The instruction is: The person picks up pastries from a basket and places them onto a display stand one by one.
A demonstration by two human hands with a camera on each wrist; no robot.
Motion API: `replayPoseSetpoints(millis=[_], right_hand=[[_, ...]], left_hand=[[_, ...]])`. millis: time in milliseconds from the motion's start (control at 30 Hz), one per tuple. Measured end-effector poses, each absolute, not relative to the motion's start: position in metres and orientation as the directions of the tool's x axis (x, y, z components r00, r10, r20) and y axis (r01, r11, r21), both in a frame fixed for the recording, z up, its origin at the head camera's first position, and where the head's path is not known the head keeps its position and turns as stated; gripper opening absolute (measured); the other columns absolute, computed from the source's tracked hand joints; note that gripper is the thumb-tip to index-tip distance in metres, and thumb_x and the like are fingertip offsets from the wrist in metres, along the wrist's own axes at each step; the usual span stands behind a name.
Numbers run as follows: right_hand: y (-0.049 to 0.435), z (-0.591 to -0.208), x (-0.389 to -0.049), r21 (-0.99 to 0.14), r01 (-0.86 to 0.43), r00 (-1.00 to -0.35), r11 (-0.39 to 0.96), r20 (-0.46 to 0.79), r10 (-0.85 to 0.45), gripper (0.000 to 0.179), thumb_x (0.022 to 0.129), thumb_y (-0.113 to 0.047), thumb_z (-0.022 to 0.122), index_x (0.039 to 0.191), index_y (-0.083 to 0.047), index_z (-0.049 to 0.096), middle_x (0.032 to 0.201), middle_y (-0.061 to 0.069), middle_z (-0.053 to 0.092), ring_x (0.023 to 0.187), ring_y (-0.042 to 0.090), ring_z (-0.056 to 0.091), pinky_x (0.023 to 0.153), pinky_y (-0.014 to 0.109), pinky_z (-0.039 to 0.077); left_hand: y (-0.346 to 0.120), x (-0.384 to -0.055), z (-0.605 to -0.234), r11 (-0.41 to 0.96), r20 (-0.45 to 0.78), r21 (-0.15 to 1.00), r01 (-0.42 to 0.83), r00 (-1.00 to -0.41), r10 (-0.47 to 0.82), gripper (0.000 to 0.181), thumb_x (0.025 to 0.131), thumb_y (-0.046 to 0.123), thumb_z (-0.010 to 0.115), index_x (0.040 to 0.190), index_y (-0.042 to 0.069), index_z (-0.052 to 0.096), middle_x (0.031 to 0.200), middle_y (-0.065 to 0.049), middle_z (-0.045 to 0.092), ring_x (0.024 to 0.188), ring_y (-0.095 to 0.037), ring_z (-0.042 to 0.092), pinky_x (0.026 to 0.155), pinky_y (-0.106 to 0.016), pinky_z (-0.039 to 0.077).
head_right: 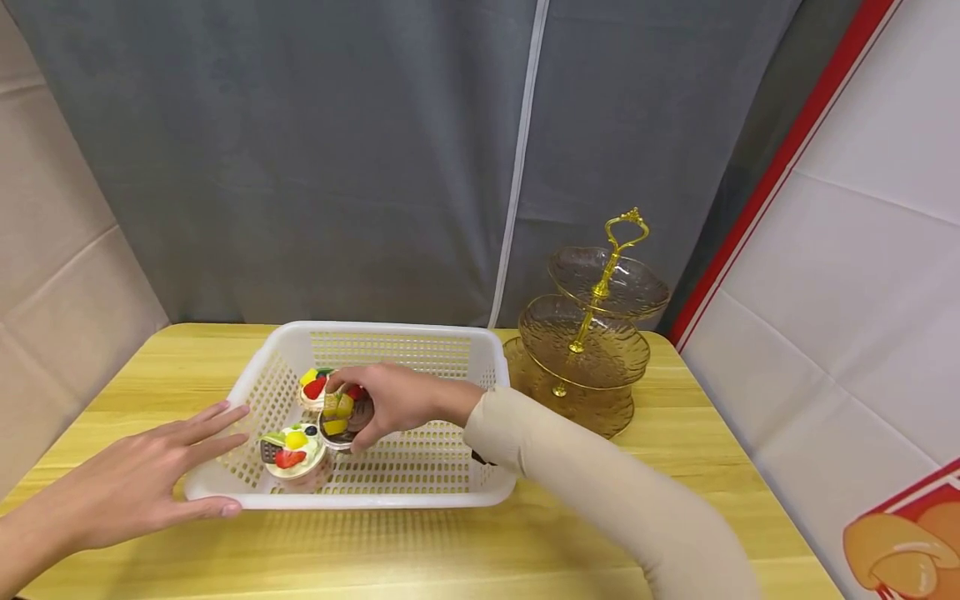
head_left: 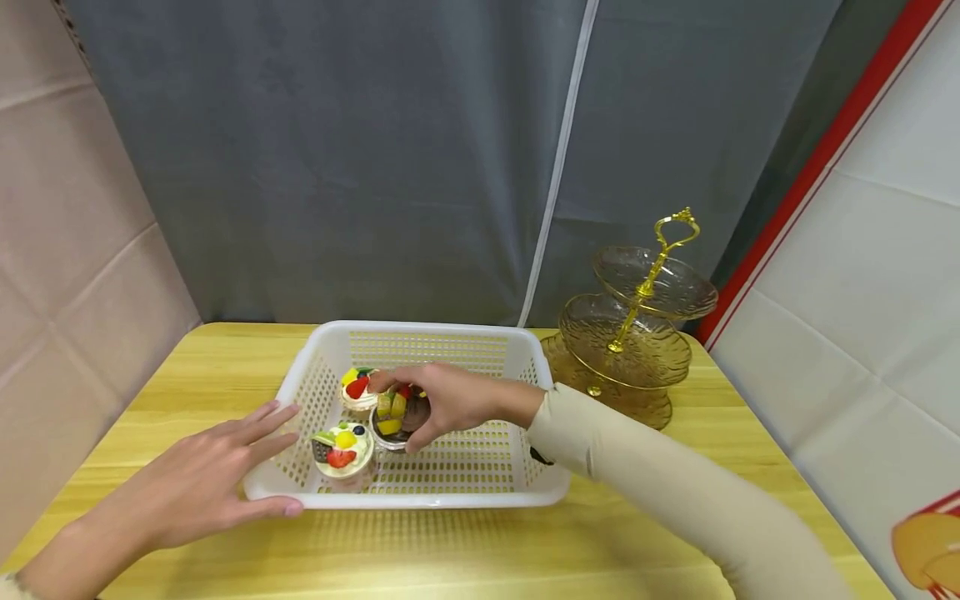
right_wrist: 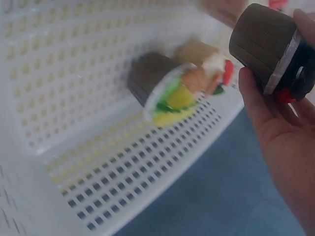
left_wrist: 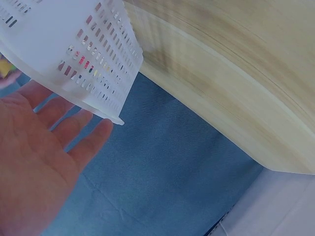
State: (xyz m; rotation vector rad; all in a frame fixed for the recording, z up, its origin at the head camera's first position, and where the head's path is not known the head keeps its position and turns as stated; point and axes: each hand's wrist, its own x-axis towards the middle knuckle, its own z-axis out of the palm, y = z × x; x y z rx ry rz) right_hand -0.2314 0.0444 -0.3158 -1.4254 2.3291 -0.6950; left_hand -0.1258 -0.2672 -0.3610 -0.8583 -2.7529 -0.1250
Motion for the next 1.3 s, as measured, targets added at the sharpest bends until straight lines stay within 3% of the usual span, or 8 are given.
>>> replayPoseSetpoints(millis=[400, 600, 900, 1200, 1300], right_hand=[[0.084, -0.27, -0.231, -0.501, -0.755, -0.537, 0.424, 0.1, -0.838, 0.074, 0.08, -0.033, 0.084, 0.142, -0.007, 0.053, 0.116, -0.003, 0.065, 0.099, 0.007, 0.058, 0.087, 0.022, 0.048], [0.12, -0.25, -0.232, -0.571, -0.686, -0.616, 0.451, 0.126, -0.777, 0.074, 0.08, -0.03, 0.085, 0.141, -0.004, 0.053, 0.115, 0.001, 0.066, 0.1, 0.011, 0.062, 0.082, 0.025, 0.054], [0.18, -0.219, -0.232, -0.509, -0.638, -0.738, 0.578, 0.189, -0.648, 0.072, 0.077, -0.03, 0.087, 0.14, -0.01, 0.057, 0.113, 0.0, 0.069, 0.093, 0.013, 0.064, 0.078, 0.028, 0.054], [0.233, -0.197, -0.228, -0.499, -0.557, -0.826, 0.664, 0.252, -0.504, 0.067, 0.08, -0.021, 0.085, 0.14, -0.012, 0.057, 0.102, 0.004, 0.067, 0.083, 0.018, 0.06, 0.07, 0.023, 0.052], [0.247, -0.189, -0.225, -0.501, -0.535, -0.844, 0.681, 0.269, -0.465, 0.067, 0.081, -0.017, 0.084, 0.141, -0.01, 0.056, 0.107, 0.006, 0.066, 0.087, 0.015, 0.061, 0.072, 0.019, 0.053]], left_hand=[[-0.267, -0.127, -0.362, 0.825, 0.265, 0.007, 0.565, -0.797, 0.543, 0.084, 0.075, 0.075, 0.066, 0.129, 0.01, 0.067, 0.146, -0.013, 0.052, 0.12, -0.041, 0.058, 0.082, -0.055, 0.052], [-0.266, -0.127, -0.362, 0.82, 0.264, 0.007, 0.572, -0.792, 0.55, 0.084, 0.076, 0.076, 0.065, 0.128, 0.01, 0.068, 0.146, -0.012, 0.052, 0.122, -0.04, 0.058, 0.082, -0.055, 0.052], [-0.266, -0.127, -0.361, 0.817, 0.272, 0.002, 0.576, -0.787, 0.554, 0.084, 0.075, 0.075, 0.066, 0.127, 0.01, 0.068, 0.146, -0.012, 0.052, 0.122, -0.039, 0.058, 0.081, -0.054, 0.053], [-0.267, -0.129, -0.362, 0.819, 0.261, 0.0, 0.574, -0.79, 0.554, 0.085, 0.074, 0.076, 0.066, 0.127, 0.01, 0.068, 0.146, -0.012, 0.052, 0.123, -0.039, 0.057, 0.081, -0.054, 0.052], [-0.267, -0.129, -0.363, 0.818, 0.265, 0.001, 0.575, -0.789, 0.554, 0.084, 0.075, 0.076, 0.066, 0.128, 0.011, 0.068, 0.146, -0.012, 0.052, 0.123, -0.039, 0.057, 0.081, -0.054, 0.052]])
